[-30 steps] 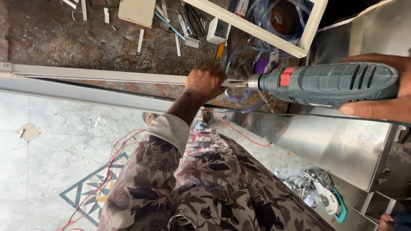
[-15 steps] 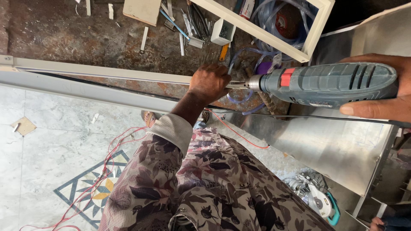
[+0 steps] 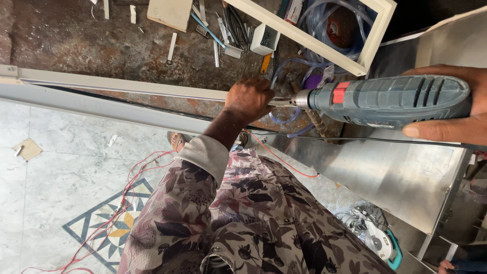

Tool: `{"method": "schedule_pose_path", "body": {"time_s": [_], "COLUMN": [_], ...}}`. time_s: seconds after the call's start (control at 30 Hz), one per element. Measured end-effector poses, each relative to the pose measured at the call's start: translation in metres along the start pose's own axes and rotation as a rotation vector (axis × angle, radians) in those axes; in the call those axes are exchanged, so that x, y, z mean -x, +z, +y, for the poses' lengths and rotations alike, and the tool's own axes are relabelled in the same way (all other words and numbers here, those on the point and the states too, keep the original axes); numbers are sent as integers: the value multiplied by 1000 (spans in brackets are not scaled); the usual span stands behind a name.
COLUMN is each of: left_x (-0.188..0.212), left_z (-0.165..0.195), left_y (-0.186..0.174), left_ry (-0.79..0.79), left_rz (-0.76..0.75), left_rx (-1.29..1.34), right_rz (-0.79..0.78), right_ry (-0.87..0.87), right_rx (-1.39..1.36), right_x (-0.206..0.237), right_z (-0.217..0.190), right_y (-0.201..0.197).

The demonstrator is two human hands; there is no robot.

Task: The person assembles a white window frame by inserting small white plastic spacers into the frame's channels and then using a power drill to drive screws into the frame's corners. The person handles the frame pieces, spacers, and screws, and uses a power drill to secure the components together.

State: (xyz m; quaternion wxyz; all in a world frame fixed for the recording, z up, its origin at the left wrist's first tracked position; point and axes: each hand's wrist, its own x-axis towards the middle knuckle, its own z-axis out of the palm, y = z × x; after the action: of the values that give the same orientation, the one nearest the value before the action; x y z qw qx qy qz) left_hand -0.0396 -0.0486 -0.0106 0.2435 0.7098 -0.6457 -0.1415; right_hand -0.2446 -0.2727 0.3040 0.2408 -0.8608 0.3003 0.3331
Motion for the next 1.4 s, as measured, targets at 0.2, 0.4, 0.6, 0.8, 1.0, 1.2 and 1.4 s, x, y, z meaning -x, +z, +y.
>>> {"method": "schedule_pose_path", "body": {"time_s": [0.2, 0.4, 0.6, 0.8, 1.0, 1.2, 1.4], "left_x": [-1, 1, -1, -2, -1, 2, 2], "left_z": [0, 1, 3, 6, 6, 7, 8], "left_y": [1, 1, 3, 5, 8, 7, 7], "left_ry": [17, 14, 7, -12, 8, 7, 12], "left_rz": [42, 47, 22, 66, 92, 79, 84], "left_rx": [-4, -5, 12, 39, 31, 54, 60], "right_rz": [4, 17, 39, 66, 57, 43, 54], "right_ry": [64, 91, 153, 116, 124, 150, 124], "right_rx": [19, 21, 173, 171, 193, 160, 135], "right_x": [0, -1, 2, 1, 2, 7, 6], "right_z": [-6, -30, -64, -74, -73, -76, -71], "right_y": [1, -2, 0, -5, -4, -1, -3]}}
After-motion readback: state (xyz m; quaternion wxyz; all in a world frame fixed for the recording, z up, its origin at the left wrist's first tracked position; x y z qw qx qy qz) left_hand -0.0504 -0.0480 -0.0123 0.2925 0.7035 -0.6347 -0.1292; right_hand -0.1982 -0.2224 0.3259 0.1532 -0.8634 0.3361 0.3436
